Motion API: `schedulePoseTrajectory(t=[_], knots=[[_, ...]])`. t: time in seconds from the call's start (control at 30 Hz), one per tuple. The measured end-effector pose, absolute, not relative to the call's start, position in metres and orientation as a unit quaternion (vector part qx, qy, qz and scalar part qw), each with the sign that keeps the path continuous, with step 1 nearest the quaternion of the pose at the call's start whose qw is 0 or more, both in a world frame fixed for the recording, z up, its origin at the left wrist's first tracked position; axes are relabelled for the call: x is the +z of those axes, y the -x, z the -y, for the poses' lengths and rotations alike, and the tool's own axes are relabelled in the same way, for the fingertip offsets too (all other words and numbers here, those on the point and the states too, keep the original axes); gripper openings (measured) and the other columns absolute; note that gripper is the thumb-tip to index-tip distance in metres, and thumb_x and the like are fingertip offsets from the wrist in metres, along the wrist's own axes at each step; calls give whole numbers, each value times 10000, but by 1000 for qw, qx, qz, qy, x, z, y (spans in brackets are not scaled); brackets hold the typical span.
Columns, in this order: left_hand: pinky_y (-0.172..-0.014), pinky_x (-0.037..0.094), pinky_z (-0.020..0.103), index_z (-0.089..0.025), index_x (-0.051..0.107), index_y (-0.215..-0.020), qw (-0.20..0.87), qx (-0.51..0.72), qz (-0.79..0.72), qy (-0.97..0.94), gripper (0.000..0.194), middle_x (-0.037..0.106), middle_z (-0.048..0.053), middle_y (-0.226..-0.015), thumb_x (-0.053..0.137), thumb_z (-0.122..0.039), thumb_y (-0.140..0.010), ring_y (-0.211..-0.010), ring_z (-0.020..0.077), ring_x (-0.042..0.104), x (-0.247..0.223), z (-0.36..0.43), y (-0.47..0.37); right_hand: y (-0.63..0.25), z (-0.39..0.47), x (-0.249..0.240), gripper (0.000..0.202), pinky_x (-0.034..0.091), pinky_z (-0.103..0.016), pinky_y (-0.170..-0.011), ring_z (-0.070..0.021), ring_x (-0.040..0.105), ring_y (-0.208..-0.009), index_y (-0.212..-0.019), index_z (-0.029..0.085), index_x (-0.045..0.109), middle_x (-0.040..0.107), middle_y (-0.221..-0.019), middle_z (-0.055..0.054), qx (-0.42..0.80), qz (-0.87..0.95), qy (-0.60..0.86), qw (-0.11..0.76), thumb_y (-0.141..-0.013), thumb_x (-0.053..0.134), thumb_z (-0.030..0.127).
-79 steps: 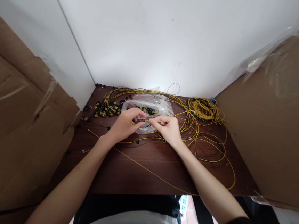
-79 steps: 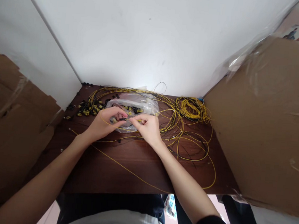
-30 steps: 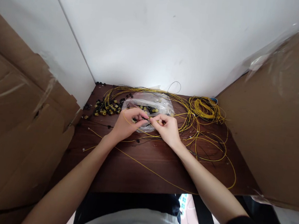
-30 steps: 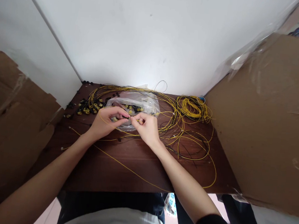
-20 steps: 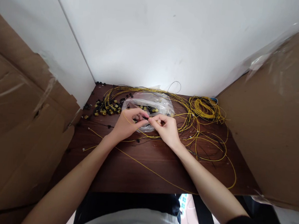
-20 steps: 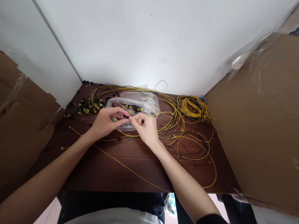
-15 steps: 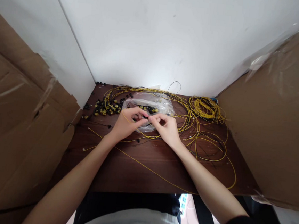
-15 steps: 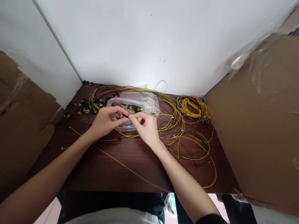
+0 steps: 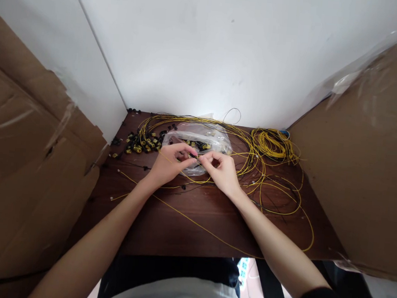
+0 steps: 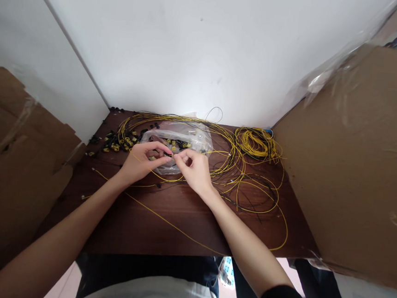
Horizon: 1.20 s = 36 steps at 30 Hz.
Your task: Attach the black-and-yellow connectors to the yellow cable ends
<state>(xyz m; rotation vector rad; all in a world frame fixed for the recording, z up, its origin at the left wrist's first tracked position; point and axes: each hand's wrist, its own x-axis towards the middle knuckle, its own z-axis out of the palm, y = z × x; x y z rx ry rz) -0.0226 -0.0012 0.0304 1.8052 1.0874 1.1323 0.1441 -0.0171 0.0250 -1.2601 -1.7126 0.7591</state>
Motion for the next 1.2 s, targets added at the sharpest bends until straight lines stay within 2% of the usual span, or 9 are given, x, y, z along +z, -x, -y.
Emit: schedulePoseTrajectory(t=[0.2, 0.4, 0.53, 0.7, 0.8, 0.9, 1.03, 1.13, 1.2], knots=[[-567, 481, 211, -122, 675, -852, 392, 452, -410, -688, 209, 666, 49, -802, 671, -255, -691, -610, 90, 541, 29, 0, 22, -143, 18, 25, 273, 354, -220, -540, -100, 434, -544, -678, 151, 630, 519, -567, 11, 310, 685, 501, 430, -807, 544, 375], [-644, 516, 247, -118, 687, -844, 439, 467, -410, -649, 219, 694, 77, -867, 689, -270, -687, -752, 150, 624, 28, -1, 22, -143, 18, 24, 298, 339, -221, -526, -94, 413, -530, -667, 151, 616, 506, -564, 14, 311, 687, 495, 431, -826, 529, 388], [-541, 493, 230, -105, 688, -877, 454, 437, -434, -644, 269, 680, 73, -830, 670, -308, -701, -626, 121, 584, 28, -1, 22, -144, 17, 26, 312, 376, -231, -579, -109, 483, -592, -674, 155, 621, 575, -645, -7, 278, 692, 494, 447, -854, 501, 380], [-448, 413, 191, -109, 692, -834, 467, 375, -453, -660, 217, 574, -2, -558, 608, -280, -731, -464, 79, 479, 32, -1, 24, -149, 13, 28, 264, 412, -253, -671, -151, 566, -766, -744, 173, 660, 639, -793, -42, 230, 709, 502, 438, -856, 512, 361], [-418, 369, 182, -112, 685, -804, 469, 365, -462, -658, 219, 491, -30, -472, 568, -290, -755, -424, 74, 433, 33, -1, 26, -154, 11, 28, 250, 407, -258, -649, -140, 565, -702, -873, 187, 661, 651, -810, -36, 218, 723, 520, 398, -865, 495, 374], [-413, 351, 181, -108, 674, -797, 474, 366, -463, -654, 235, 494, -26, -495, 559, -310, -763, -418, 66, 414, 33, -2, 27, -157, 11, 29, 279, 374, -253, -572, -120, 520, -551, -982, 204, 641, 621, -652, 2, 211, 720, 552, 365, -858, 495, 407], [-411, 342, 184, -106, 669, -805, 483, 367, -453, -653, 259, 557, 2, -580, 560, -337, -763, -423, 59, 407, 31, -4, 28, -157, 12, 33, 288, 371, -236, -508, -99, 465, -422, -1018, 186, 603, 524, -449, 56, 326, 674, 539, 385, -835, 525, 394], [-406, 322, 183, -107, 651, -729, 489, 359, -444, -659, 280, 569, 13, -587, 555, -367, -769, -417, 55, 392, 30, -5, 29, -155, 12, 35, 339, 345, -210, -431, -78, 428, -374, -1046, 169, 546, 548, -462, 61, 463, 607, 497, 413, -793, 570, 394], [-407, 304, 184, -112, 631, -675, 487, 351, -440, -668, 296, 555, 11, -564, 550, -378, -774, -416, 55, 383, 29, -5, 29, -153, 11, 35, 355, 347, -204, -420, -75, 440, -389, -1033, 163, 535, 573, -501, 52, 504, 577, 475, 433, -766, 601, 388]])
